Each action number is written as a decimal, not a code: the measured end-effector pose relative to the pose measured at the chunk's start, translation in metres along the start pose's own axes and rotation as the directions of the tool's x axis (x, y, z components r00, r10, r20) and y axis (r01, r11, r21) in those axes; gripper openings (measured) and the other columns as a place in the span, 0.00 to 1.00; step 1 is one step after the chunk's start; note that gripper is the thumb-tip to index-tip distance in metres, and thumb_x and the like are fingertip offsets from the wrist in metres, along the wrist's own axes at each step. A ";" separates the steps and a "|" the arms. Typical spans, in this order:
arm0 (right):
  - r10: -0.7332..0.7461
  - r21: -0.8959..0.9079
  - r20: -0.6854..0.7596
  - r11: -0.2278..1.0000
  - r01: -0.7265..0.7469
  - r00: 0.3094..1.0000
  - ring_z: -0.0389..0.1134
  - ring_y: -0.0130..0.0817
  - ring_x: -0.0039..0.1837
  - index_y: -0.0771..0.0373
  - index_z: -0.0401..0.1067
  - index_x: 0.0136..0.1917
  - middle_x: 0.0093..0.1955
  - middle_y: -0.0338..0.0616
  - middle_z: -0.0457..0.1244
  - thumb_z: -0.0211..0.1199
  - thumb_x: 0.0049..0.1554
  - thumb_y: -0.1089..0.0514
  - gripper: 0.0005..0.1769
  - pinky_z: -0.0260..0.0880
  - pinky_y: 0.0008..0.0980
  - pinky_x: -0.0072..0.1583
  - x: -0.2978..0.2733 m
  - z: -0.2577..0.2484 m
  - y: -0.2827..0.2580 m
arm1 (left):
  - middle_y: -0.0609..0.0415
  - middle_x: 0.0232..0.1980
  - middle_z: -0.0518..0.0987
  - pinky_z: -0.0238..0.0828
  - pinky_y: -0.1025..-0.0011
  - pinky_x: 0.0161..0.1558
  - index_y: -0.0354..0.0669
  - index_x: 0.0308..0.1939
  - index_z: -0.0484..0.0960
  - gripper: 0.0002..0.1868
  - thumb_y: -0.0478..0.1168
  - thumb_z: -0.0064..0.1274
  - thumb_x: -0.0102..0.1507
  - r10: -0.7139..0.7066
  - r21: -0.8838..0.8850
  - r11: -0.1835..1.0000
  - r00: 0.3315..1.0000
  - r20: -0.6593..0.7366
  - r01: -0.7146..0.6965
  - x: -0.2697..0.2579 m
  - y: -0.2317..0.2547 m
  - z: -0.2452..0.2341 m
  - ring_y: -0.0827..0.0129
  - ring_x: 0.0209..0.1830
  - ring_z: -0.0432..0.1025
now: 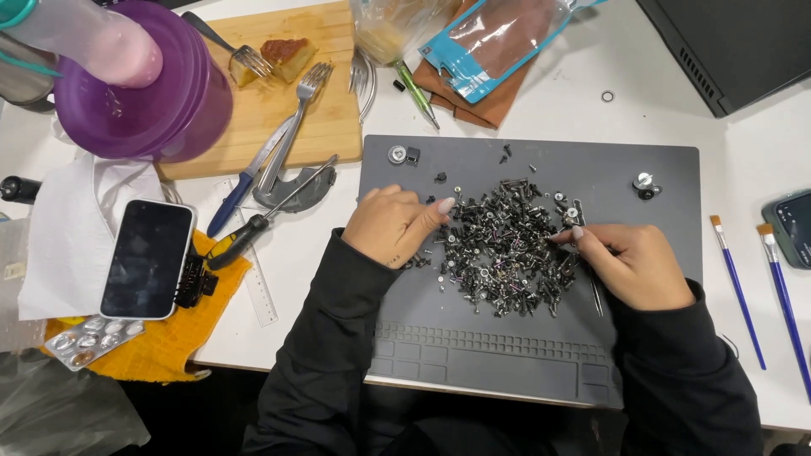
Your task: The person sorts a pile of small metal screws and fasteners on a gray mat using tweezers and their hands. They separate the pieces into small groups by type and size, moving them across the mat throughout the clip.
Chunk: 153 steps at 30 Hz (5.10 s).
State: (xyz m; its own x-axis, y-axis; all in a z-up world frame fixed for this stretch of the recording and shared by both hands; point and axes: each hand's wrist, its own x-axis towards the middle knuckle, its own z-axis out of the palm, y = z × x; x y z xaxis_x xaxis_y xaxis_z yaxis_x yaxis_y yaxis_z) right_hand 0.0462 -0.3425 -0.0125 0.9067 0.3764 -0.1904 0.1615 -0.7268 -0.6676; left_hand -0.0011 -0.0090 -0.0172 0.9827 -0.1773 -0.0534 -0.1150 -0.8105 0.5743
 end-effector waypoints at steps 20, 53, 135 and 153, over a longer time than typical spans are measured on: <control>-0.109 -0.026 0.001 0.994 0.109 0.994 0.71 0.30 0.40 0.51 0.87 0.51 0.35 0.38 0.73 0.48 0.68 0.46 0.25 0.62 0.29 0.46 -0.005 0.001 -0.002 | 0.58 0.22 0.75 0.64 0.58 0.48 0.53 0.24 0.91 0.41 0.63 0.25 0.74 -0.018 0.038 0.999 0.991 -0.132 0.023 0.000 -0.001 -0.003 0.56 0.36 0.72; -0.032 -0.112 -0.048 0.993 0.026 0.998 0.76 0.30 0.49 0.52 0.87 0.49 0.48 0.36 0.77 0.50 0.69 0.48 0.24 0.65 0.30 0.48 -0.008 0.001 -0.006 | 0.65 0.44 0.70 0.65 0.65 0.38 0.69 0.48 0.83 0.20 0.40 0.72 0.56 -0.172 0.043 0.984 0.866 0.469 0.173 -0.021 -0.036 -0.024 0.69 0.39 0.69; 0.020 0.897 0.440 0.026 -0.440 0.898 0.73 0.49 0.60 0.70 0.69 0.60 0.53 0.58 0.67 0.43 0.71 0.39 0.30 0.75 0.50 0.62 -0.002 0.037 -0.026 | 0.55 0.30 0.78 0.75 0.75 0.31 0.41 0.44 0.87 0.08 0.38 0.65 0.62 0.115 -0.680 0.696 0.970 -0.213 -0.232 -0.006 0.043 0.060 0.71 0.28 0.75; -0.135 0.854 0.498 0.250 -0.457 0.857 0.71 0.38 0.47 0.74 0.68 0.62 0.47 0.54 0.63 0.57 0.66 0.53 0.21 0.81 0.37 0.50 -0.009 0.031 -0.035 | 0.57 0.44 0.80 0.72 0.64 0.46 0.49 0.46 0.87 0.13 0.51 0.65 0.64 0.569 0.074 0.786 0.673 -0.473 -0.613 -0.007 0.055 0.055 0.60 0.42 0.75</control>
State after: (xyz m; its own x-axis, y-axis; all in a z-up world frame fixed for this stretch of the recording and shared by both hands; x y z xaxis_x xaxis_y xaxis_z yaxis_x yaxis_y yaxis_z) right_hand 0.0205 -0.3026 -0.0102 0.5607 0.7068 -0.4313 -0.7066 0.1370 -0.6942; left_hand -0.0219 -0.0831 -0.0306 0.6642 -0.3168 0.6772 -0.7039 -0.5702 0.4236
